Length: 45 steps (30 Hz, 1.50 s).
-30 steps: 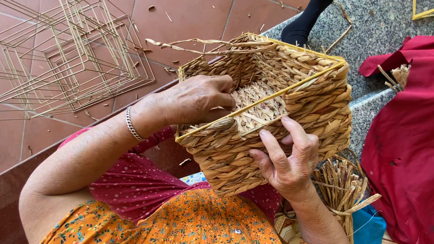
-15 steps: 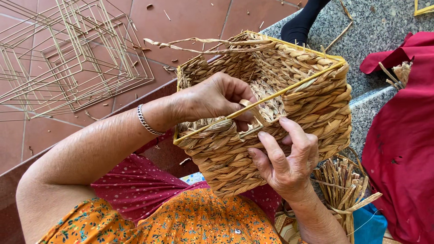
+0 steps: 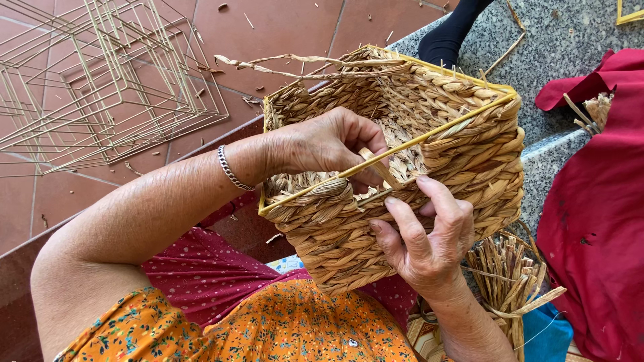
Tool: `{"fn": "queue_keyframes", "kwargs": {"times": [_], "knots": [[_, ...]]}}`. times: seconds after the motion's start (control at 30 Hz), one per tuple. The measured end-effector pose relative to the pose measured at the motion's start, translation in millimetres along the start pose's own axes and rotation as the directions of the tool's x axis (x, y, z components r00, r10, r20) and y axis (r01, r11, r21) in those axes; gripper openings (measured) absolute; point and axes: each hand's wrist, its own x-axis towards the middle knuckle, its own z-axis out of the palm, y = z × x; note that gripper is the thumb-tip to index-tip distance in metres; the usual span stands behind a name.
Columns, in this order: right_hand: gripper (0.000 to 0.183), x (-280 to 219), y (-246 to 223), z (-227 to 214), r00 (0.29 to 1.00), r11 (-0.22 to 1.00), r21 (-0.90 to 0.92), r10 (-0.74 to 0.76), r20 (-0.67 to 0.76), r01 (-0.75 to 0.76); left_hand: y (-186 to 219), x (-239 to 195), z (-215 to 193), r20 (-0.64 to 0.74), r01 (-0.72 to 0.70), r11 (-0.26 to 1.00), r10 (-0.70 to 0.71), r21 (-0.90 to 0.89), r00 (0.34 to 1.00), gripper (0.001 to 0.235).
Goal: The person weaves a rectangular basket using dried palm leaves, interlacing strands through the existing weave and trimming excess with scissors. The basket is held on the lap and rotated as needed.
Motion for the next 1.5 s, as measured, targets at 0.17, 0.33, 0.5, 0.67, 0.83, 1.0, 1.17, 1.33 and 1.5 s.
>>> {"fn": "queue_keyframes", "kwargs": {"times": [0.17, 0.33, 0.5, 0.67, 0.83, 1.0, 1.17, 1.33, 1.5], "knots": [[0.039, 0, 0, 0, 1.000, 1.000, -0.011, 0.000, -0.001, 0.000, -3, 10, 0, 0.040, -0.004, 0.999, 0.002, 0.052, 0.999, 0.021], [0.037, -1, 0, 0, 1.000, 1.000, 0.001, 0.000, -0.004, 0.000, -9, 17, 1, 0.053, 0.016, 1.000, -0.016, 0.007, 0.998, 0.021], [0.037, 0, -1, 0, 1.000, 1.000, -0.004, -0.007, -0.012, 0.007, -8, 13, 2, 0.063, 0.019, 0.998, -0.015, -0.068, 0.998, 0.018], [0.037, 0, -1, -1, 1.000, 1.000, 0.004, -0.015, -0.024, 0.015, -4, 7, 1, 0.119, 0.020, 0.991, -0.005, -0.130, 0.993, 0.018], [0.036, -1, -1, 0, 1.000, 1.000, -0.004, -0.017, -0.025, 0.017, 1, 11, -2, 0.175, 0.023, 0.998, -0.013, -0.056, 0.985, 0.022], [0.034, 0, 0, 0, 1.000, 1.000, 0.028, -0.008, -0.026, 0.009, 2, 16, -1, 0.125, 0.031, 0.994, -0.045, 0.109, 0.991, 0.020], [0.031, 0, 2, -3, 0.999, 0.994, 0.107, 0.030, -0.023, -0.027, 0, 13, -8, 0.199, -0.070, 0.979, 0.031, 0.193, 0.980, 0.021], [0.027, 8, 1, 0, 0.994, 0.993, 0.112, 0.036, -0.103, -0.024, -1, 19, -11, 0.272, -0.090, 0.963, 0.018, 0.253, 0.962, 0.025], [0.024, 20, -2, -3, 0.993, 0.999, 0.015, -0.050, -0.105, 0.052, -3, 16, -5, 0.134, -0.003, 0.991, -0.015, 0.131, 0.991, 0.028]]}}
